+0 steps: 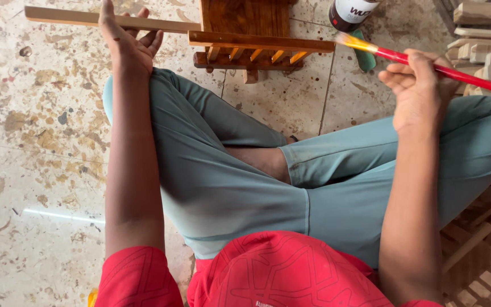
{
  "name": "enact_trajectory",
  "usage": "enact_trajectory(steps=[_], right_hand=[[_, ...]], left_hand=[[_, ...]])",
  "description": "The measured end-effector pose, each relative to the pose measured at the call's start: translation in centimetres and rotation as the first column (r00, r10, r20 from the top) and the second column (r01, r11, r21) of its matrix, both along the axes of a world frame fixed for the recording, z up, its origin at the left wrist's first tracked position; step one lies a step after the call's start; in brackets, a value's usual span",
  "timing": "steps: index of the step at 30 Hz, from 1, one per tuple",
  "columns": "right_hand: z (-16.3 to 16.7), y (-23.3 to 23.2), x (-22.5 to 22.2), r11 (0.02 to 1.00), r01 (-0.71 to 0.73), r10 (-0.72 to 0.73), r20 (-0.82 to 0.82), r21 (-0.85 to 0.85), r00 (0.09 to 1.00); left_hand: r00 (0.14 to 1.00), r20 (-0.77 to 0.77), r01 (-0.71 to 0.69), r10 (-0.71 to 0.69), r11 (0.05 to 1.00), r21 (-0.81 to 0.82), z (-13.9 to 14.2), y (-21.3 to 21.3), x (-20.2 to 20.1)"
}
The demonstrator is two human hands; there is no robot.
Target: The person sits on the floor holding a small wooden chair steady with a stick while brushing varnish from a can onto the chair's frame, spindles, and seat, rotating the chair to coat different sides and dipping the brush back into the can.
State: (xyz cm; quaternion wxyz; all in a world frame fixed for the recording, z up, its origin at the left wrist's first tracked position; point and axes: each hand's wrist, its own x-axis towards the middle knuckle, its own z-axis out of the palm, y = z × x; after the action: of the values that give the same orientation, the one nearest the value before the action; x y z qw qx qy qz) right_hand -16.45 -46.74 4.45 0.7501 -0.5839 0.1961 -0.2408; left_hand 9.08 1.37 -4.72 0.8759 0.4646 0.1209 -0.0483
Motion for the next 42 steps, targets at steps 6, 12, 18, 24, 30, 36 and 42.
enact_trajectory(steps=[6,12,18,24,30,36,42], right_hand=[[-1.6,1.1,1.5,0.991,-0.061,0.070,-0.072,0.121,0.995],[-0.3,0.1,1.0,0.991,0.131,-0.132,-0.053,-0.009,0.990],[-1.2,1.3,1.7,0.992,-0.102,0.104,-0.031,0.077,0.994],[0.0,0.6,1.1,0.874,0.192,-0.177,0.076,-0.446,0.981],[4.5,7.5,0.2,0.980,-0.089,0.143,0.314,-0.180,0.939],[4.5,14.9,1.2,0.808,-0.334,0.482,0.218,-0.485,0.849],[4.4,11.3,1.4,0.832,-0.310,0.402,0.114,-0.460,0.909]], left_hand=[[0.998,-0.063,-0.013,0.012,1.000,-0.015,0.8,-0.6,0.1],[0.990,-0.131,-0.049,0.054,0.998,0.041,2.4,-1.6,0.0],[0.994,-0.101,-0.054,0.053,0.998,-0.010,2.7,-1.7,-0.5],[0.990,-0.032,-0.135,0.137,0.990,0.047,2.8,-2.5,-1.1],[0.946,0.266,-0.238,0.184,0.953,0.185,3.4,-4.2,-3.0],[0.938,0.298,-0.252,0.179,0.940,0.230,4.0,-4.5,-3.4],[0.917,0.360,-0.262,0.171,0.939,0.221,3.3,-4.6,-3.1]])
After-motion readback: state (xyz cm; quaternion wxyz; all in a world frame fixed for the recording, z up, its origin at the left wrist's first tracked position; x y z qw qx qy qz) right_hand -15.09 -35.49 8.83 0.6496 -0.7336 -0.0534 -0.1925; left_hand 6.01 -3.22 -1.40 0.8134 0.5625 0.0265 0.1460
